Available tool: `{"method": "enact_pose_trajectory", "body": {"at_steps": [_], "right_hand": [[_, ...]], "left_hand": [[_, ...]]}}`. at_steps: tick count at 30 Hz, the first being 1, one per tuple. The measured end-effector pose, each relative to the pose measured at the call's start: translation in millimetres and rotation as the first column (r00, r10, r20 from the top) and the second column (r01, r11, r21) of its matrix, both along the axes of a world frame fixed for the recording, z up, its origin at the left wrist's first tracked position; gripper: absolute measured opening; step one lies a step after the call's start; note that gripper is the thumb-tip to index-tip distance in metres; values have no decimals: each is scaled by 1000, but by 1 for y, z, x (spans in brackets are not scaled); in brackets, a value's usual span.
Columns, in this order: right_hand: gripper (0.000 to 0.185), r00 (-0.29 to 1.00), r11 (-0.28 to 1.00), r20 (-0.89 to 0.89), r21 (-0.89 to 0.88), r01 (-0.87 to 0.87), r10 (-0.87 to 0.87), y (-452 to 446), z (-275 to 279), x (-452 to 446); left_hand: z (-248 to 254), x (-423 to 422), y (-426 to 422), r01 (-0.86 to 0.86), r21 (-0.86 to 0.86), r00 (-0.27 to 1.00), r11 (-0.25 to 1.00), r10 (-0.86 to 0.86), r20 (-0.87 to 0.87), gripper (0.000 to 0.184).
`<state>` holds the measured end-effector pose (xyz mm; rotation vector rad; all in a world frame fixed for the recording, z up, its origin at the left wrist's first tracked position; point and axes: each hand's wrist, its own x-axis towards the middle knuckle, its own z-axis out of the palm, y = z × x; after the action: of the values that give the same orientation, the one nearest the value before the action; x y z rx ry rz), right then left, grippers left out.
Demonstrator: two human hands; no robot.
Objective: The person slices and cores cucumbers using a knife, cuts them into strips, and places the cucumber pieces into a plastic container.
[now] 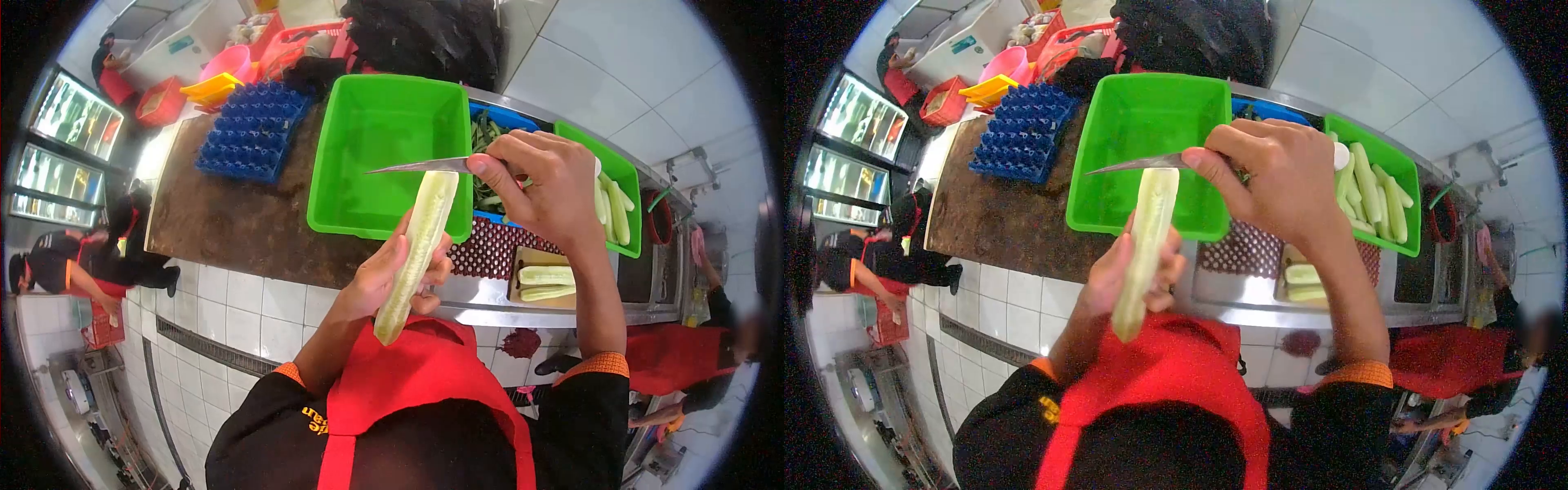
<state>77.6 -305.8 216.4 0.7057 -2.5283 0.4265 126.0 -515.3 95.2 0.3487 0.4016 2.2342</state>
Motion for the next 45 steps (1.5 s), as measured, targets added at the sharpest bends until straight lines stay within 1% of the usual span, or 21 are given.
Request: {"method": "enact_pose_trajectory", "body": {"at_steps": [1, 2, 3, 5, 7, 8, 10, 12, 14, 16, 20, 27, 30, 32, 33, 35, 37, 38, 40, 44, 45], "right_hand": [[30, 1000, 1000, 6, 16, 7, -8, 0, 1, 1], [30, 1000, 999, 13, 31, 16, -17, 0, 1, 2], [30, 1000, 999, 16, 30, 26, -26, -1, 1, 4], [35, 993, 995, 78, 63, 79, -84, -1, 2, 6], [34, 991, 992, 79, 73, 98, -104, 0, 1, 8], [34, 990, 991, 80, 84, 105, -112, 0, 0, 9], [33, 989, 989, 59, 65, 135, -139, -1, -2, 12], [33, 986, 986, 33, 50, 161, -163, 1, -4, 13], [29, 988, 991, -75, 21, 134, -132, 4, -6, 11], [28, 990, 991, -60, 16, 131, -130, 5, -7, 13], [28, 993, 993, -16, -13, 118, -118, 8, -8, 12], [26, 990, 990, -41, -40, 136, -137, 11, -6, 12], [26, 988, 989, -46, -11, 147, -147, 13, -11, 10], [26, 997, 997, -11, -11, 82, -82, 10, -18, 11], [26, 996, 996, -7, -12, 86, -86, 8, -20, 11], [26, 992, 991, 11, -50, 128, -128, 6, -25, 11], [27, 987, 986, 43, -60, 158, -155, 4, -27, 12], [27, 981, 981, 70, -67, 183, -179, 3, -29, 13], [28, 977, 979, 124, -86, 185, -174, 1, -34, 17], [27, 952, 979, 273, -109, 173, -138, -4, -53, 34], [26, 959, 981, 269, -138, 135, -94, -6, -61, 38]], "left_hand": [[-1, -1, -1, 19, 11, 999, 1000, -18, -29, 57], [-1, 0, -1, 26, 10, 999, 1000, -26, -26, 57], [0, 1, -1, 31, 17, 1000, 999, -31, 2, 57], [1, 2, 0, 50, 24, 998, 998, -50, 37, 58], [2, 0, 1, 20, -61, 1000, 998, -19, 24, 47], [3, 0, 2, 32, -62, 999, 998, -31, 27, 47], [6, -1, 3, 32, -86, 999, 996, -31, 22, 58], [8, -3, 3, 37, -93, 999, 995, -35, 17, 58], [9, -5, 3, 39, -104, 999, 994, -38, 11, 58], [9, -6, 4, 40, -82, 999, 996, -42, -16, 58], [6, -8, 5, 58, -83, 998, 995, -59, -14, 58], [9, -14, 8, 55, -100, 998, 993, -56, -6, 58], [11, -15, 9, 74, -112, 997, 991, -75, -3, 58], [11, -16, 10, 81, -135, 997, 988, -81, 0, 59], [10, -17, 12, 80, -105, 997, 991, -80, 1, 58], [7, -18, 15, 80, -78, 997, 994, -80, 10, 57], [4, -17, 18, 39, -35, 999, 999, -38, 25, 49], [3, -14, 20, 38, -38, 999, 999, -36, 32, 49], [-1, -6, 22, 3, 111, 982, 994, -24, 188, 52], [-29, 16, 19, 5, 36, 978, 999, -13, 210, 50], [-32, 19, 17, -16, 20, 968, 1000, 10, 251, 50]]}}
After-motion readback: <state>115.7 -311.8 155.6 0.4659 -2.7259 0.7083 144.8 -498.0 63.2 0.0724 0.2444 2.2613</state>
